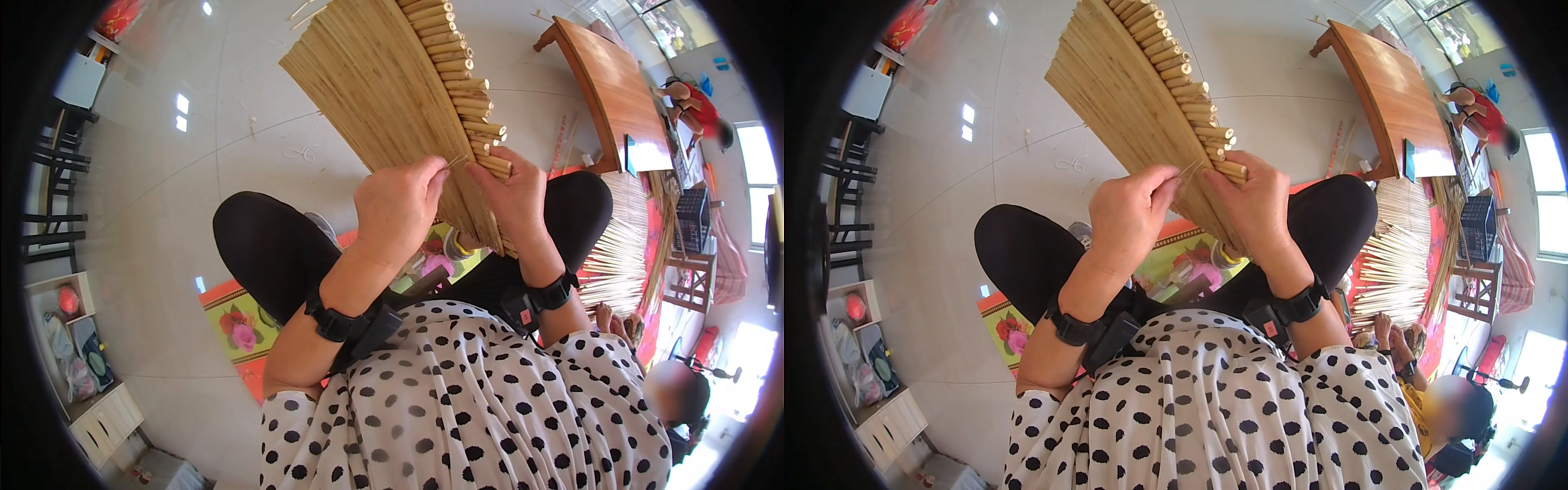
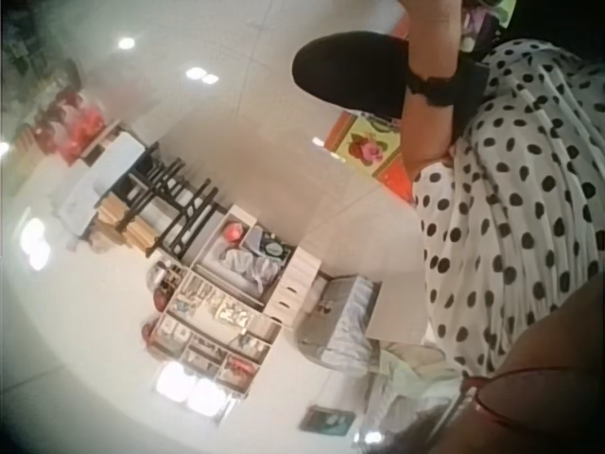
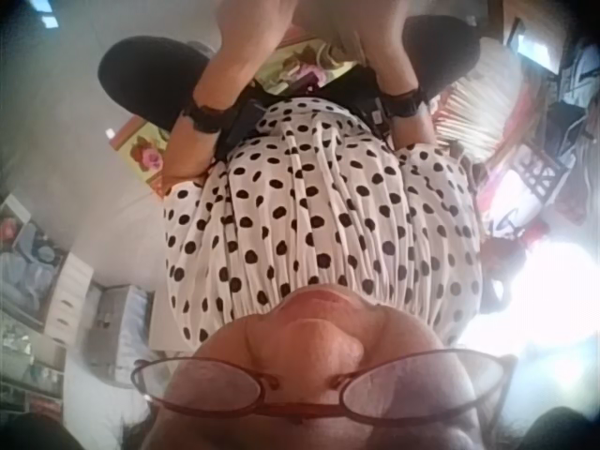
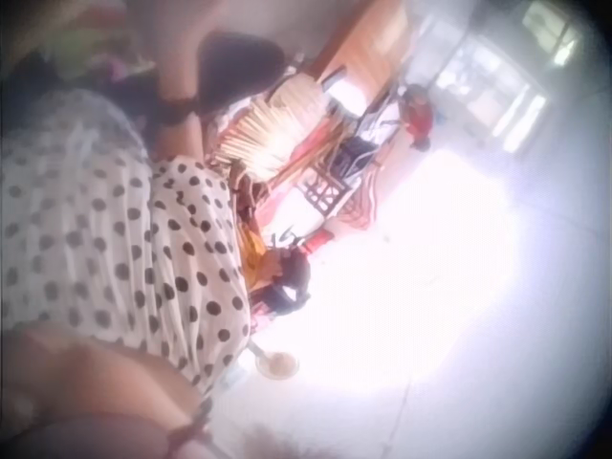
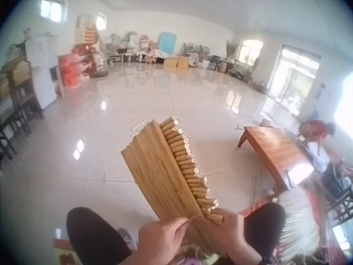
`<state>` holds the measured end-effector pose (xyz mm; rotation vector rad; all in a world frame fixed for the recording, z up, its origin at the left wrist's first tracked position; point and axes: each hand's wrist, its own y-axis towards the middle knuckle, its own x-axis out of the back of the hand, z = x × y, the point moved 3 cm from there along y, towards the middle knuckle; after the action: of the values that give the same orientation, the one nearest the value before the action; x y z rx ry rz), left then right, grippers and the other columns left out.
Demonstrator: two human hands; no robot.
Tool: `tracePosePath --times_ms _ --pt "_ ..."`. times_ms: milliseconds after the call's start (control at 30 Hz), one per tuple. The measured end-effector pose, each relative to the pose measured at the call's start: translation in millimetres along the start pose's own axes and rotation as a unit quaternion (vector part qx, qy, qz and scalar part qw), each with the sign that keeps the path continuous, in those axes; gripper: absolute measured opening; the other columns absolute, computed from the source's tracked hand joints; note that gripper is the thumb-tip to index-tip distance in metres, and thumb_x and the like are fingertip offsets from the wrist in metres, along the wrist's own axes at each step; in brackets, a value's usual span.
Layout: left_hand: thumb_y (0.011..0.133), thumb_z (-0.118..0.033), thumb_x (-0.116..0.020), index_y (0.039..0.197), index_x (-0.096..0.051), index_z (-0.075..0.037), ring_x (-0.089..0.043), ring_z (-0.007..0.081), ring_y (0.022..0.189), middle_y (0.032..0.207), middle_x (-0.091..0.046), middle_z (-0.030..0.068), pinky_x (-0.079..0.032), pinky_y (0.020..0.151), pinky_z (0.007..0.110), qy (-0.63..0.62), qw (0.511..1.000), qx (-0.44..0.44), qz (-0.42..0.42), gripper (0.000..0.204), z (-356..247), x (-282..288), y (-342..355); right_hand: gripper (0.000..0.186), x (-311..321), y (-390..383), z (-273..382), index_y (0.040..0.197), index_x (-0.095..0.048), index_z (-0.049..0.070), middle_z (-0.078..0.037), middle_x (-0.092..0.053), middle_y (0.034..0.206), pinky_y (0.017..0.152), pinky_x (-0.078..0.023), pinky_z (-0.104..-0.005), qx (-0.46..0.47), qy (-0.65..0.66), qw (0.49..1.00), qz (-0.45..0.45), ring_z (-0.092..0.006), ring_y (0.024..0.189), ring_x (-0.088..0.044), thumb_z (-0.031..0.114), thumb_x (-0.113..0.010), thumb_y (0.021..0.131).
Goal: The person sits on a floor mat and weaves thin bamboo strips into a flat mat using a white string. They repeatedly wrap the string around the ends of the strips to secure them, adjusting the bundle and pulling the string tight.
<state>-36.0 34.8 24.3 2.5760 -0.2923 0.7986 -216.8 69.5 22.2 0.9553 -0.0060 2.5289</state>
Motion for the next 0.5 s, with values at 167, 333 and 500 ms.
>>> tracePosePath --times_ms 167,333,500 --pt "0.089 -0.018 -0.071 0.091 -0.072 -0.011 -0.066 0.0338 0.063 0.069 -0.067 0.0125 -0.05 0.055 0.042 0.006 1.0 -0.001 0.001 0.008 1 -2 0 0.041 0 0 1 0.107 -0.071 -0.008 -0.006 -0.073 0.08 0.062 -0.052 -0.0241 0.001 0.005 1.0 0.006 -0.0046 0.068 -0.059 0.018 -0.087 0.08" --pt "0.089 -0.016 -0.071 0.093 -0.073 -0.009 -0.066 0.0327 0.062 0.072 -0.068 0.0139 -0.05 0.055 0.038 0.016 1.0 0.006 0.013 0.009 -1 -1 1 0.039 2 -1 6 0.107 -0.071 -0.007 -0.011 -0.075 0.084 0.067 -0.054 -0.027 -0.007 0.008 1.0 0.013 -0.0102 0.073 -0.065 0.018 -0.086 0.08" --pt "0.089 -0.016 -0.071 0.093 -0.073 -0.008 -0.066 0.0329 0.062 0.072 -0.068 0.0136 -0.049 0.055 0.039 0.015 1.0 -0.001 0.008 0.009 -1 -1 1 0.034 3 -2 11 0.106 -0.072 -0.004 -0.018 -0.075 0.09 0.073 -0.056 -0.0318 -0.009 -0.004 1.0 0.013 -0.0201 0.078 -0.072 0.017 -0.083 0.081"
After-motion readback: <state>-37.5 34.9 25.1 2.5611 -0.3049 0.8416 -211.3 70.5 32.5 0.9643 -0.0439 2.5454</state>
